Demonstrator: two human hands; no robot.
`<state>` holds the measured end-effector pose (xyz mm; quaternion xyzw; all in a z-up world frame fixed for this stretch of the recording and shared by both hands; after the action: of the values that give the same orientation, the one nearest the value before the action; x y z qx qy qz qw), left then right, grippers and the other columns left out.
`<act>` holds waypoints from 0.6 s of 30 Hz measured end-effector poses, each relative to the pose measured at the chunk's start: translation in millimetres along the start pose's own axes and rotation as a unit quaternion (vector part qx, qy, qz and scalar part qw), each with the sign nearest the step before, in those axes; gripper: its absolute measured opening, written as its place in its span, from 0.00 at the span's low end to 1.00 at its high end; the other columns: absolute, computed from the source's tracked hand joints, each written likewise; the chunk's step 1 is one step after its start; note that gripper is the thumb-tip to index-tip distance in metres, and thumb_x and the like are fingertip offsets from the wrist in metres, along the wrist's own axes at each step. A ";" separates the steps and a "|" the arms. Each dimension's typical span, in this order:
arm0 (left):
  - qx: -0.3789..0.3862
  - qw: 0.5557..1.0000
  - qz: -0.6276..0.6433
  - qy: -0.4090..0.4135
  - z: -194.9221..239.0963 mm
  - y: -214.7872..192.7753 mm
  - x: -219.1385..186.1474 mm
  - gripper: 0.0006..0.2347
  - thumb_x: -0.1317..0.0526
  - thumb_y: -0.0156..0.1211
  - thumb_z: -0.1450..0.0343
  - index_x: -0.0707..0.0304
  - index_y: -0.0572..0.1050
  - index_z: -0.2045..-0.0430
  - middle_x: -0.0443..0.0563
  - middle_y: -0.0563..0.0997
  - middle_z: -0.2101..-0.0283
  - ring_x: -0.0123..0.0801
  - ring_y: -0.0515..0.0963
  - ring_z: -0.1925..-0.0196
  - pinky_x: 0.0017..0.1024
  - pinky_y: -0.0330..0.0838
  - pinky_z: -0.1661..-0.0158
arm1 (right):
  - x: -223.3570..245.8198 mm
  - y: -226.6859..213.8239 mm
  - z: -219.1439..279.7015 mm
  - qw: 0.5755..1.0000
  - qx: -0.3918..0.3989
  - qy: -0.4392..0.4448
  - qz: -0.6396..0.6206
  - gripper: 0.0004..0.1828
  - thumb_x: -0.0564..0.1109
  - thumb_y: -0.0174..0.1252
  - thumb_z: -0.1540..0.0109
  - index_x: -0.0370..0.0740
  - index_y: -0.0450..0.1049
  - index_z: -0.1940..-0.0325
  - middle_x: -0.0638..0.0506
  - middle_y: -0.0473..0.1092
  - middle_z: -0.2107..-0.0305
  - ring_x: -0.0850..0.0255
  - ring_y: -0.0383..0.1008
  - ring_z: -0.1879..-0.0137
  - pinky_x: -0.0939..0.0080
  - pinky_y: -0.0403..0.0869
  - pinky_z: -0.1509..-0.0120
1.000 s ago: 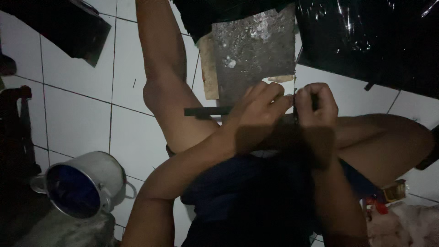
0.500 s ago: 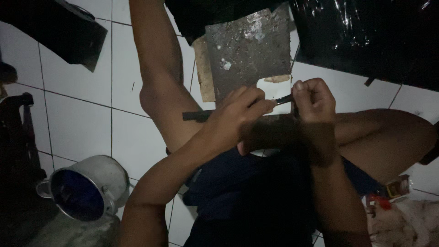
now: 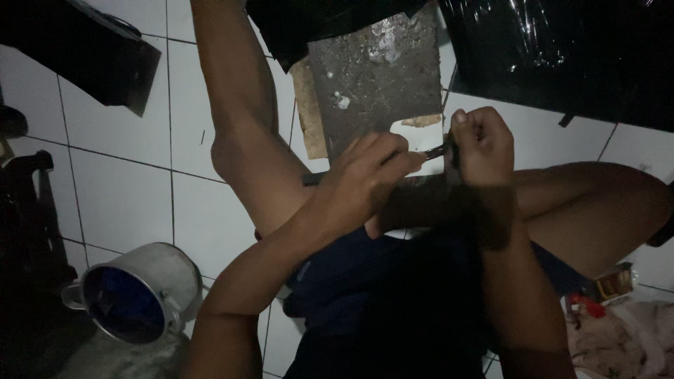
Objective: The person sits on the floor and uses a knife to cut a black sheet of material into thin strips on a wooden block. The cut strips are placed in a pile nearby.
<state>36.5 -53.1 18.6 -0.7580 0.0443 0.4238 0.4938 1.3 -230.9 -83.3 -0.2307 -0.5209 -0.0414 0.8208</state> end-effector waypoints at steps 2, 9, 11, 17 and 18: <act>0.007 1.000 -0.004 -0.007 0.5 1.8 0.7 0.14 0.70 0.62 0.30 0.65 0.79 0.51 0.51 0.75 0.54 0.38 0.76 0.52 0.37 0.72 0.50 | -13.0 2.9 -3.0 0.995 0.010 0.078 -0.068 0.13 0.48 0.53 0.28 0.39 0.67 0.63 0.52 0.67 0.76 0.67 0.65 0.73 0.62 0.67 0.69; -0.024 0.999 -0.022 0.013 -4.2 1.1 -4.0 0.13 0.69 0.64 0.30 0.64 0.78 0.51 0.50 0.76 0.53 0.36 0.77 0.52 0.34 0.71 0.52 | -27.4 -0.4 -18.2 0.998 -0.011 0.054 0.043 0.13 0.50 0.52 0.27 0.39 0.70 0.59 0.52 0.69 0.72 0.66 0.69 0.67 0.62 0.69 0.63; -0.025 0.999 -0.026 0.006 -3.3 0.7 -4.9 0.14 0.68 0.65 0.32 0.63 0.79 0.52 0.49 0.76 0.54 0.36 0.77 0.54 0.34 0.71 0.53 | -39.0 1.4 -25.4 0.999 0.001 0.048 0.011 0.16 0.52 0.53 0.27 0.37 0.70 0.60 0.51 0.70 0.72 0.65 0.67 0.67 0.61 0.68 0.62; -0.014 1.000 -0.025 0.001 -4.3 3.1 -4.8 0.16 0.66 0.66 0.35 0.62 0.79 0.52 0.48 0.75 0.55 0.36 0.76 0.55 0.35 0.71 0.53 | -76.2 3.8 -47.6 0.998 -0.012 0.038 0.042 0.17 0.53 0.55 0.27 0.35 0.73 0.58 0.50 0.70 0.71 0.65 0.67 0.66 0.61 0.68 0.62; -0.012 1.000 -0.020 0.003 -5.0 4.1 -4.8 0.17 0.65 0.66 0.36 0.63 0.79 0.52 0.48 0.75 0.55 0.36 0.76 0.55 0.35 0.71 0.54 | -83.8 4.5 -50.0 0.998 -0.015 0.051 0.025 0.17 0.53 0.55 0.27 0.35 0.73 0.58 0.50 0.70 0.71 0.65 0.68 0.66 0.61 0.68 0.62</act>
<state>34.4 -60.8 19.8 -0.7657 0.0255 0.4121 0.4932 6.5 -262.4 -175.6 -0.2537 -0.4714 -0.0403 0.8437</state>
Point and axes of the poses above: each hand's wrist, its own z-axis away from the middle knuckle, its own y-axis out of the palm, x = y × z, the point moved 8 cm from there along -z, towards the middle knuckle
